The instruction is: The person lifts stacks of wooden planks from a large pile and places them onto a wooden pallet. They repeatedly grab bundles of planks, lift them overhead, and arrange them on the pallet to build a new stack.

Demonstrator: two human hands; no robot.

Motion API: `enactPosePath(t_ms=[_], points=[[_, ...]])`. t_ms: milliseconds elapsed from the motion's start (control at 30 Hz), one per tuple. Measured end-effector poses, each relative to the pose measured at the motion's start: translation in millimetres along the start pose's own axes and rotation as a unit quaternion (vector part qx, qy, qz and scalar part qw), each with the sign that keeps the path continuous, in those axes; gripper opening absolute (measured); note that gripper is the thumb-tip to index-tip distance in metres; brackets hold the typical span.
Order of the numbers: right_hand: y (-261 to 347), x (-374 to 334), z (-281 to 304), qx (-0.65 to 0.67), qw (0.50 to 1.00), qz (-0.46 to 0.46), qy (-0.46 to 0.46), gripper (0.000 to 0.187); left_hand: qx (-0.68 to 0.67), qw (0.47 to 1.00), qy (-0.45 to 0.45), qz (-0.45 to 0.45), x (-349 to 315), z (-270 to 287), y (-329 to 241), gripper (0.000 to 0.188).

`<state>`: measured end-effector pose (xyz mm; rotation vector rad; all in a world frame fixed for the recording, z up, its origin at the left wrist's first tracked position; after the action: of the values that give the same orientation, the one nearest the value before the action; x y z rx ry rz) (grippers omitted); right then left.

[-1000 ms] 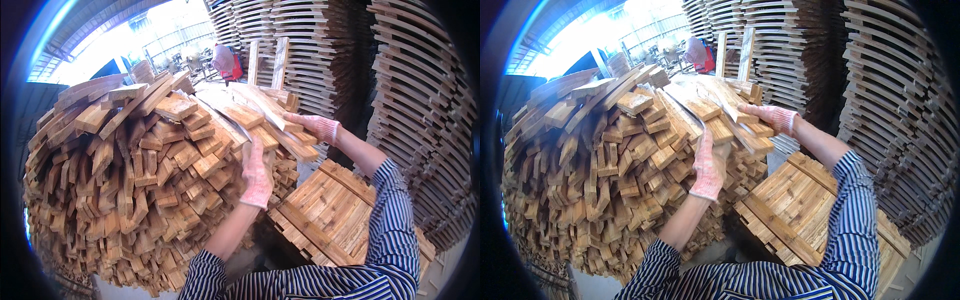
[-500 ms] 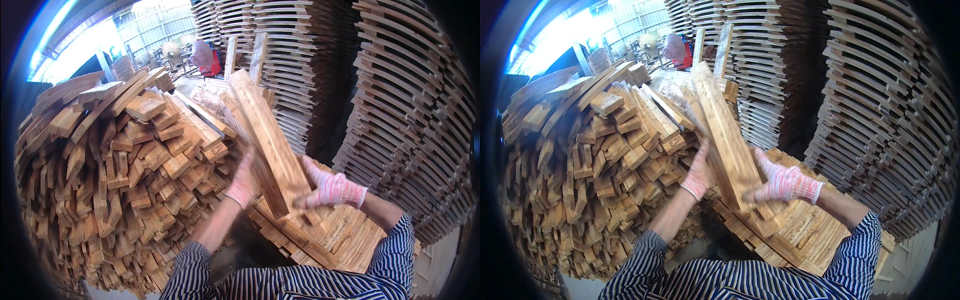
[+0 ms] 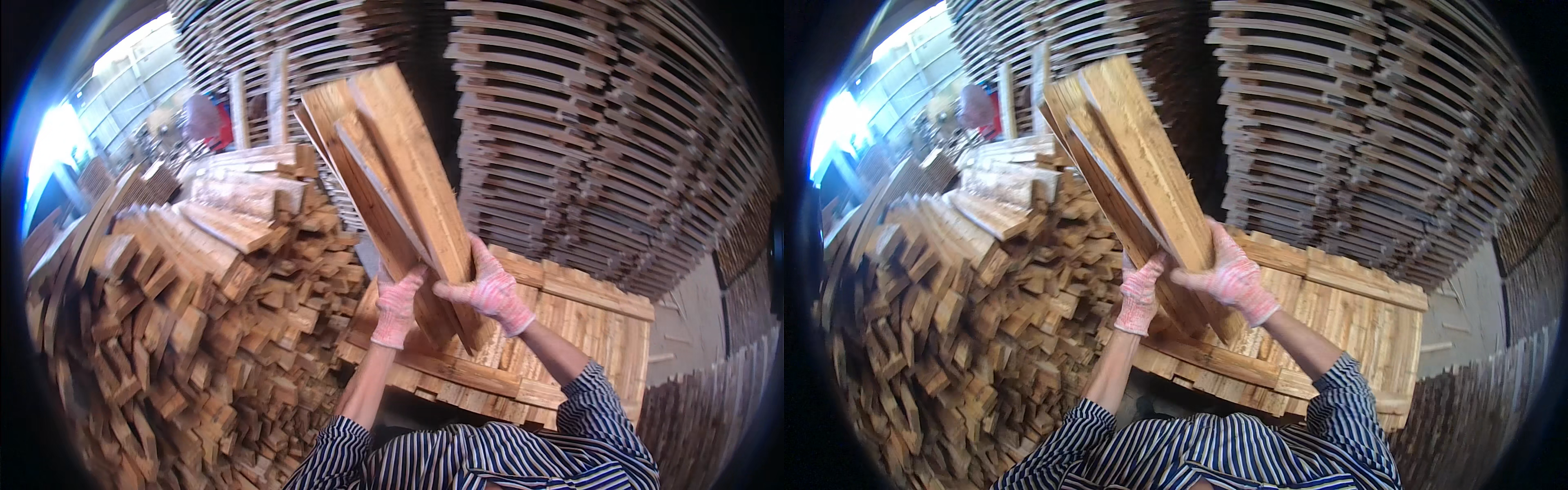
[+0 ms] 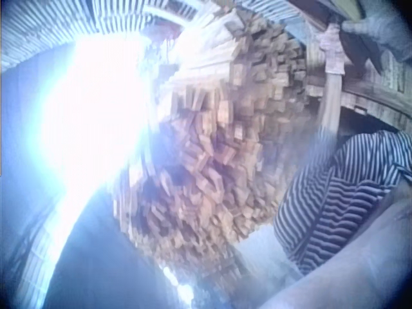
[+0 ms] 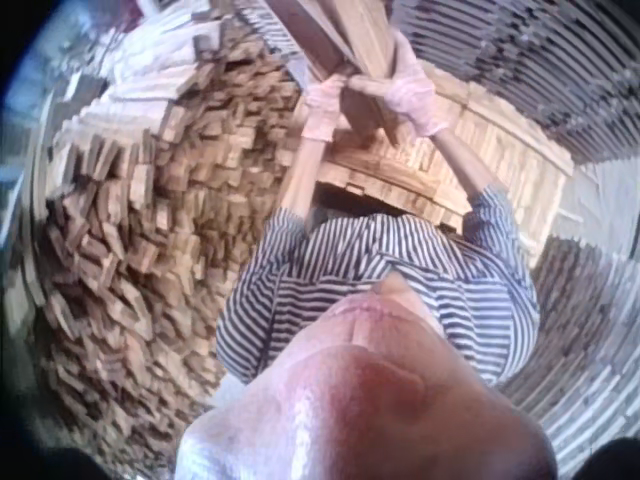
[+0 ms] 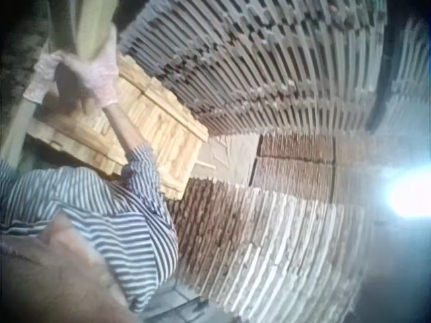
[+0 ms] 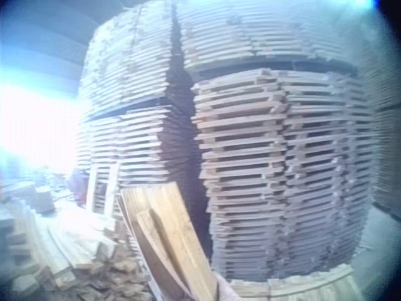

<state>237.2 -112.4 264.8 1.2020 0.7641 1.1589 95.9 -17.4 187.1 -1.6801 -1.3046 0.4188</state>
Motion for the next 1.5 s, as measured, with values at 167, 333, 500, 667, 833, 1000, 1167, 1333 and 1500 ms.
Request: enactPosePath(t_ms=[167,333,500,667,833,1000,1167,1333,1500], points=[[8,-18,50,0.039,0.983,0.089,-0.154,0.111,-0.004,0.992,0.106,-0.072,11,-64,-1,0.079],[-121,-35,84,-0.115,0.985,-0.003,-0.127,0.108,0.104,0.941,0.320,0.020,-2,-111,57,0.058],[-187,-34,89,-0.133,0.979,-0.054,-0.145,0.116,0.056,0.960,0.268,0.055,-4,-108,104,0.050],[-127,-56,119,0.023,0.977,0.005,-0.214,0.132,0.219,0.959,0.178,0.015,19,-141,75,0.091],[-141,-73,113,0.245,0.929,-0.137,-0.240,0.124,0.275,0.931,0.214,0.108,16,-134,91,0.062],[-196,-124,118,-0.023,0.877,-0.379,-0.295,0.117,0.136,0.903,0.182,0.364,-1,-40,135,0.050],[-249,-165,116,-0.302,0.761,-0.487,-0.304,0.109,0.469,0.811,0.191,0.293,14,105,182,0.093],[-245,-168,112,-0.362,0.737,-0.472,-0.320,0.102,0.659,0.699,0.199,0.193,10,69,173,0.121],[-192,-127,72,-0.432,0.746,-0.410,-0.298,0.092,0.643,0.732,0.163,0.152,21,104,156,0.120]])
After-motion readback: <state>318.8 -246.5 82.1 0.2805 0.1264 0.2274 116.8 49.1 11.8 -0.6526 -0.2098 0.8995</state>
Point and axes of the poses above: each hand's wrist, its own x-axis towards the middle knuckle, its own z-axis out of the back of the hand, y = z × x, the point moved 9 cm from there along x, towards the middle knuckle, and after that the axes turned 7 degrees about -z, right-handed, at the moved point
